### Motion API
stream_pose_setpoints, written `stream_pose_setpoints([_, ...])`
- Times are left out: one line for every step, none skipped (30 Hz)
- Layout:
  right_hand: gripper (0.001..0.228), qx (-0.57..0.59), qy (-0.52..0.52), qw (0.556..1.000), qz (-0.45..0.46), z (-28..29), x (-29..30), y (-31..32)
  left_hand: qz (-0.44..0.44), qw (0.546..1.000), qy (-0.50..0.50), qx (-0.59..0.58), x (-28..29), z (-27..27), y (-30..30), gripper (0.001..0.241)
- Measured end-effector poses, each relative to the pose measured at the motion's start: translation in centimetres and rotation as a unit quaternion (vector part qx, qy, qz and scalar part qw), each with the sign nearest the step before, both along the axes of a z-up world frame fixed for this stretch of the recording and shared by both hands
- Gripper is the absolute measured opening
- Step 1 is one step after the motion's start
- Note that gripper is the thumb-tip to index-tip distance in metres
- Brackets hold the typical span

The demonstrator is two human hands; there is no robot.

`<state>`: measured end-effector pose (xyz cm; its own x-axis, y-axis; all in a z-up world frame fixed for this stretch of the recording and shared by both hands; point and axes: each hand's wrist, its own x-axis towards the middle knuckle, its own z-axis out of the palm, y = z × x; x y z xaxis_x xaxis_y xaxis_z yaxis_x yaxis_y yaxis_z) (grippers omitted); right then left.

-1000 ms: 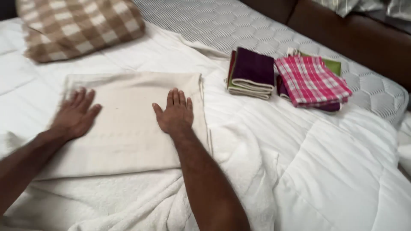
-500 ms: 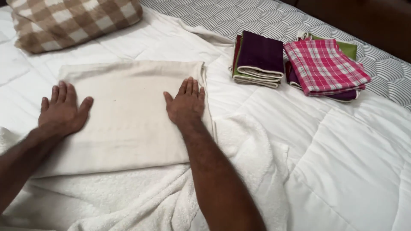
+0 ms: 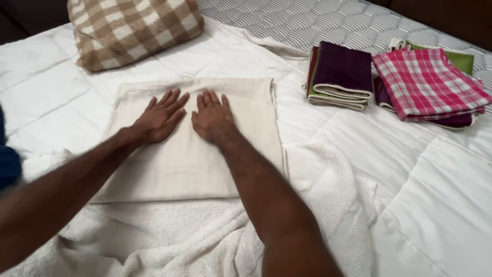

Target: The person folds a white cloth on a bed by hand. They smooth the fabric, fold it in half multiple times, and roll it into a compact bundle.

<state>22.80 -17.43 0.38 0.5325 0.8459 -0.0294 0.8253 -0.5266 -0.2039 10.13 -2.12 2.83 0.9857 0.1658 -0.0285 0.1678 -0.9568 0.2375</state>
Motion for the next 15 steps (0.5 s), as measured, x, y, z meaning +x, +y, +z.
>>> stream_pose_setpoints([0.073, -0.006, 0.004, 1.000, -0.015, 0.1, 0.8, 0.2, 0.010, 1.000, -0.003, 0.007, 0.5, 0.1, 0.3, 0.066])
stream_pose_setpoints([0.073, -0.005, 0.002, 1.000, -0.018, 0.1, 1.4, 0.3, 0.007, 1.000, -0.006, 0.008, 0.5, -0.1, 1.0, 0.066])
stream_pose_setpoints([0.077, 0.000, 0.012, 0.999, -0.038, 0.1, 2.1, 0.2, 0.030, 0.999, -0.004, 0.016, 0.7, -0.2, 1.6, 0.068])
stream_pose_setpoints([0.080, 0.004, 0.021, 0.998, -0.060, 0.1, 3.1, 0.0, 0.051, 0.998, -0.004, 0.023, 1.1, -0.3, 2.2, 0.069])
stream_pose_setpoints([0.080, 0.004, 0.017, 0.998, -0.064, -0.1, 3.9, -0.7, 0.047, 0.999, -0.009, 0.023, 1.1, -1.1, 2.6, 0.069])
stream_pose_setpoints([0.084, 0.010, 0.026, 0.996, -0.080, -0.3, 4.4, -0.9, 0.061, 0.998, -0.028, 0.017, 0.8, -1.5, 3.4, 0.072])
stream_pose_setpoints([0.087, 0.015, 0.036, 0.995, -0.095, -0.5, 5.0, -1.1, 0.075, 0.996, -0.047, 0.010, 0.6, -1.8, 4.3, 0.074])
stream_pose_setpoints([0.087, 0.017, 0.036, 0.994, -0.097, -0.4, 5.2, -1.6, 0.073, 0.996, -0.047, 0.012, 0.7, -1.9, 5.1, 0.074])
stream_pose_setpoints([0.087, 0.027, 0.043, 0.992, -0.113, -0.4, 5.3, -1.9, 0.087, 0.995, -0.039, 0.017, 0.8, -2.0, 5.9, 0.073])
stream_pose_setpoints([0.088, 0.030, 0.046, 0.991, -0.126, -0.6, 5.6, -2.7, 0.106, 0.994, -0.035, 0.016, 0.9, -2.8, 6.2, 0.073])
stream_pose_setpoints([0.088, 0.026, 0.042, 0.991, -0.124, -0.4, 5.7, -3.3, 0.109, 0.993, -0.038, 0.011, 0.6, -2.8, 6.4, 0.073])
stream_pose_setpoints([0.087, 0.031, 0.048, 0.989, -0.138, -0.2, 5.7, -3.8, 0.113, 0.992, -0.038, 0.041, 0.2, -2.7, 6.8, 0.073])
stream_pose_setpoints([0.087, 0.036, 0.053, 0.986, -0.152, 0.0, 5.7, -4.3, 0.117, 0.990, -0.039, 0.070, -0.2, -2.6, 7.1, 0.073])
stream_pose_setpoints([0.087, 0.035, 0.052, 0.987, -0.149, 0.0, 5.7, -4.4, 0.120, 0.990, -0.040, 0.069, -0.3, -3.2, 8.1, 0.073])
stream_pose_setpoints([0.087, 0.038, 0.056, 0.984, -0.162, 0.1, 5.7, -4.4, 0.121, 0.989, -0.045, 0.076, -0.5, -3.7, 9.0, 0.073])
